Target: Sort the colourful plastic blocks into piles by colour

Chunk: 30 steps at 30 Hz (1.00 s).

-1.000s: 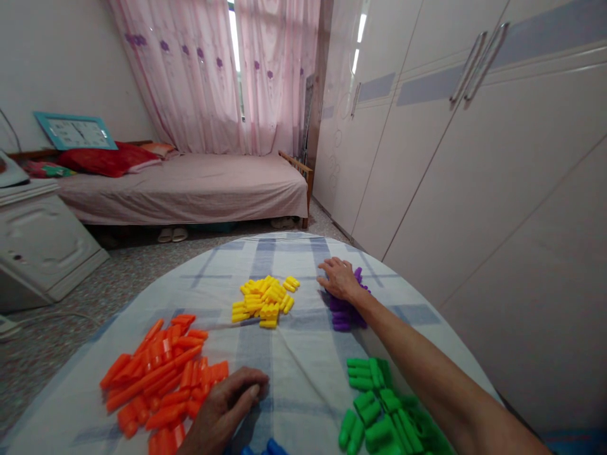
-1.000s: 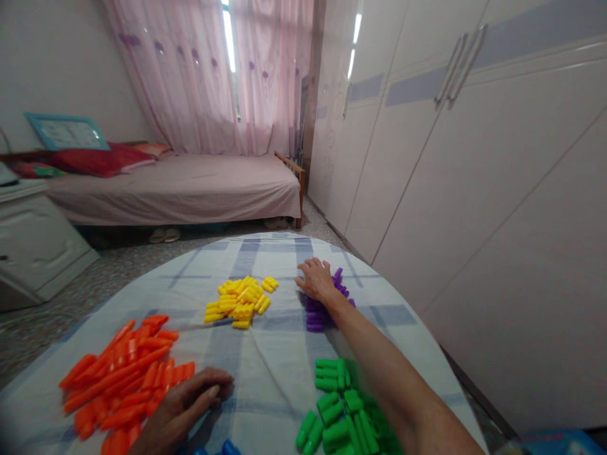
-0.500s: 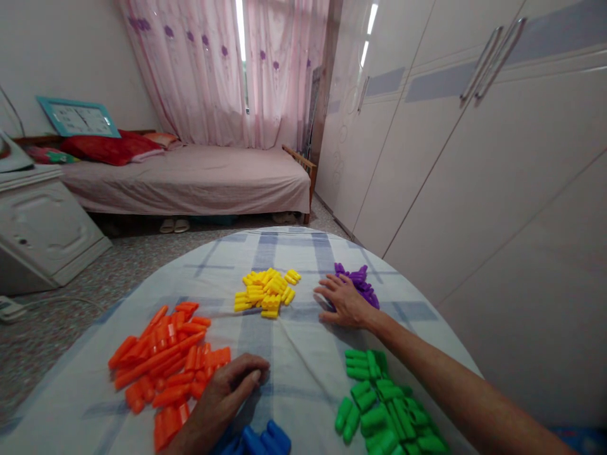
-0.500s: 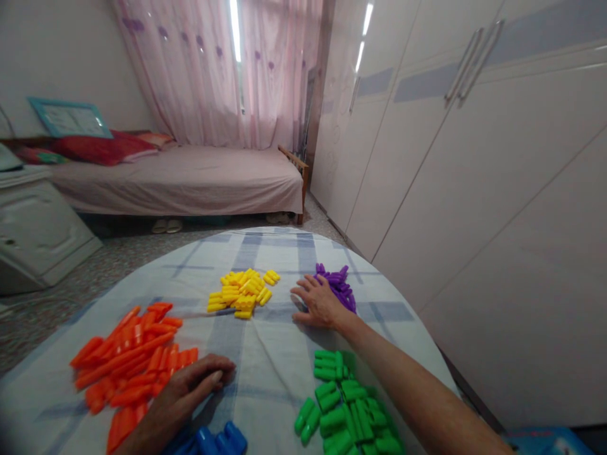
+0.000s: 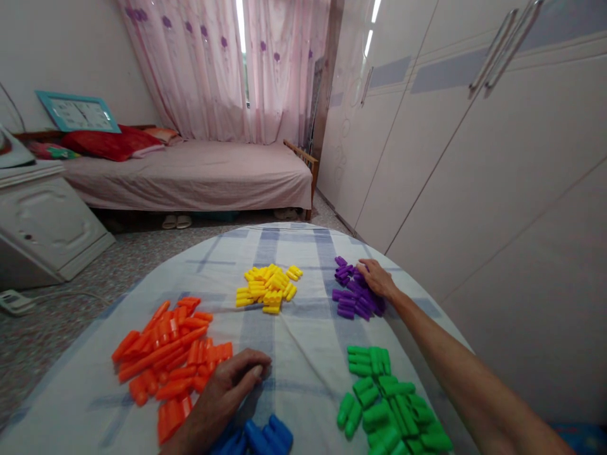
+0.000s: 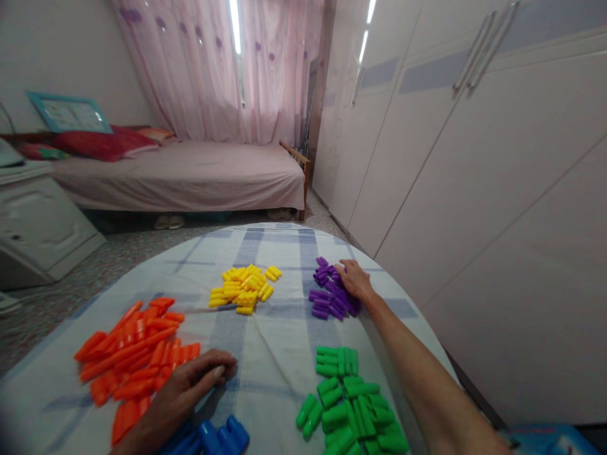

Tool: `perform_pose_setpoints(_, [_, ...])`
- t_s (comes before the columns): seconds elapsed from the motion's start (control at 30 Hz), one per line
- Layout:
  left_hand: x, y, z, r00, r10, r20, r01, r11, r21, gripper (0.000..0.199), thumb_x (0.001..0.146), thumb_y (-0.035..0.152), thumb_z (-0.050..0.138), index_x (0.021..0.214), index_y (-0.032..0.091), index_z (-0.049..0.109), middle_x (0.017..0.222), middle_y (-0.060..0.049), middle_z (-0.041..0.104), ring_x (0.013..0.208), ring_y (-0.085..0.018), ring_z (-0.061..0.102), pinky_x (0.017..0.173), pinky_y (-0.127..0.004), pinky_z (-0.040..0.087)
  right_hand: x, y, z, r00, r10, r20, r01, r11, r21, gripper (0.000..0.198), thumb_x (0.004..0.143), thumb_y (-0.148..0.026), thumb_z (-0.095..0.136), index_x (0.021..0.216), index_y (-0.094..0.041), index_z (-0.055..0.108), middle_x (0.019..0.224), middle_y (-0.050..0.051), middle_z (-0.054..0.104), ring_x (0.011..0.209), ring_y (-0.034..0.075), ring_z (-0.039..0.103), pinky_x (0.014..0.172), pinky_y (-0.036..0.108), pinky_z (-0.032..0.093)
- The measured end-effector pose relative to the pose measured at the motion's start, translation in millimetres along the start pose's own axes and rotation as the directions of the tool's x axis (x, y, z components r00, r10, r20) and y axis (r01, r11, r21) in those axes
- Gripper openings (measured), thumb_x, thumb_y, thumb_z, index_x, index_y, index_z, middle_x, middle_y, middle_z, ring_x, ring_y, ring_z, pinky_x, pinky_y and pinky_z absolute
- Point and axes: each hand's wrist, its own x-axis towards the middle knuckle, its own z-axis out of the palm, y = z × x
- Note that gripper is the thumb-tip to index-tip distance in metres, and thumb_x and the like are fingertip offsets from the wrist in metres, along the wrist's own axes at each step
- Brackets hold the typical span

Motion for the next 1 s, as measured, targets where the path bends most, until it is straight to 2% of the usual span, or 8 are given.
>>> perform_pose_setpoints(0.13, [-1.4,5.1,-0.1,1.0,0.018,0.02,-0.019,0.999,0.026,0.03,0.086,0.04,0.049,0.099,0.02,0.066,0.093,-0.005,0.067,0.088,-0.018,0.062,0.078,-0.027,0.05,-32.7,10.7,-9.2,0.97,-0.057,-0.235,0.079,0.993,0.085,0.046,0.093,-0.042,0.03,0.124,-0.018,0.053,0.131,0.012,0.052,0.122,0.026,0.046,0.101,0.048,0.036])
perform_pose_setpoints(0.23, [-3.0,9.6,-0.2,0.997,0.055,0.059,-0.057,0.997,0.045,0.027,0.084,0.036,0.052,0.102,0.021,0.067,0.101,-0.005,0.067,0.095,-0.019,0.061,0.086,-0.029,0.048,-86.8,0.9,-24.6,0.94,-0.101,-0.325,0.167,0.969,0.182,0.047,0.091,-0.044,0.032,0.121,-0.016,0.054,0.125,0.013,0.055,0.12,0.026,0.048,0.103,0.049,0.035])
perform_pose_setpoints(0.37, [-4.8,12.3,-0.8,0.979,0.136,0.152,-0.142,0.989,0.034,0.028,0.082,0.033,0.057,0.104,0.021,0.068,0.113,-0.006,0.065,0.108,-0.02,0.057,0.097,-0.032,0.043,-183.7,-47.3,-39.8,0.939,-0.198,-0.282,0.281,0.914,0.294,0.041,0.092,-0.039,0.037,0.128,-0.023,0.047,0.133,0.008,0.05,0.128,0.023,0.041,0.108,0.047,0.033])
perform_pose_setpoints(0.5, [-10.9,20.9,-0.1,0.95,0.141,0.278,-0.155,0.987,0.031,0.032,0.081,0.035,0.058,0.109,0.021,0.067,0.115,-0.006,0.065,0.108,-0.021,0.057,0.096,-0.032,0.043,-254.2,-112.9,-23.2,0.926,-0.352,-0.138,0.377,0.841,0.389,0.042,0.091,-0.033,0.044,0.133,-0.029,0.043,0.142,0.004,0.042,0.134,0.022,0.035,0.109,0.045,0.034])
perform_pose_setpoints(0.67, [-27.4,38.4,9.0,0.896,0.167,0.412,-0.184,0.983,0.002,0.032,0.082,0.034,0.057,0.107,0.018,0.067,0.107,-0.005,0.068,0.101,-0.019,0.06,0.092,-0.029,0.044,-286.3,-164.8,19.3,0.942,-0.333,-0.029,0.298,0.799,0.522,0.047,0.091,-0.032,0.043,0.137,-0.023,0.038,0.14,0.009,0.044,0.131,0.023,0.04,0.106,0.045,0.038])
perform_pose_setpoints(0.83, [-52.8,44.9,13.6,0.867,0.196,0.458,-0.213,0.977,-0.015,0.028,0.082,0.033,0.055,0.101,0.017,0.069,0.101,-0.003,0.069,0.096,-0.018,0.061,0.089,-0.027,0.046,-306.2,-178.6,26.6,0.915,-0.403,-0.022,0.325,0.702,0.634,0.049,0.089,-0.029,0.048,0.136,-0.023,0.038,0.132,0.007,0.052,0.12,0.019,0.049,0.102,0.035,0.042])
perform_pose_setpoints(0.93, [-66.9,43.3,-0.8,0.938,0.155,0.31,-0.208,0.967,0.146,0.027,0.082,0.033,0.055,0.101,0.02,0.068,0.099,-0.002,0.07,0.095,-0.018,0.062,0.087,-0.027,0.048,-309.9,-174.0,26.6,0.892,-0.451,-0.034,0.372,0.688,0.623,0.045,0.089,-0.028,0.048,0.133,-0.022,0.042,0.128,0.006,0.055,0.116,0.018,0.052,0.1,0.033,0.043])
perform_pose_setpoints(1.0, [-70.1,35.3,-23.1,0.973,0.23,-0.014,-0.215,0.929,0.3,0.028,0.083,0.035,0.052,0.102,0.02,0.067,0.105,-0.004,0.068,0.102,-0.019,0.06,0.093,-0.031,0.046,-309.1,-169.6,29.9,0.895,-0.443,-0.045,0.382,0.712,0.588,0.042,0.09,-0.026,0.046,0.132,-0.021,0.044,0.127,0.007,0.056,0.116,0.018,0.052,0.1,0.033,0.043])
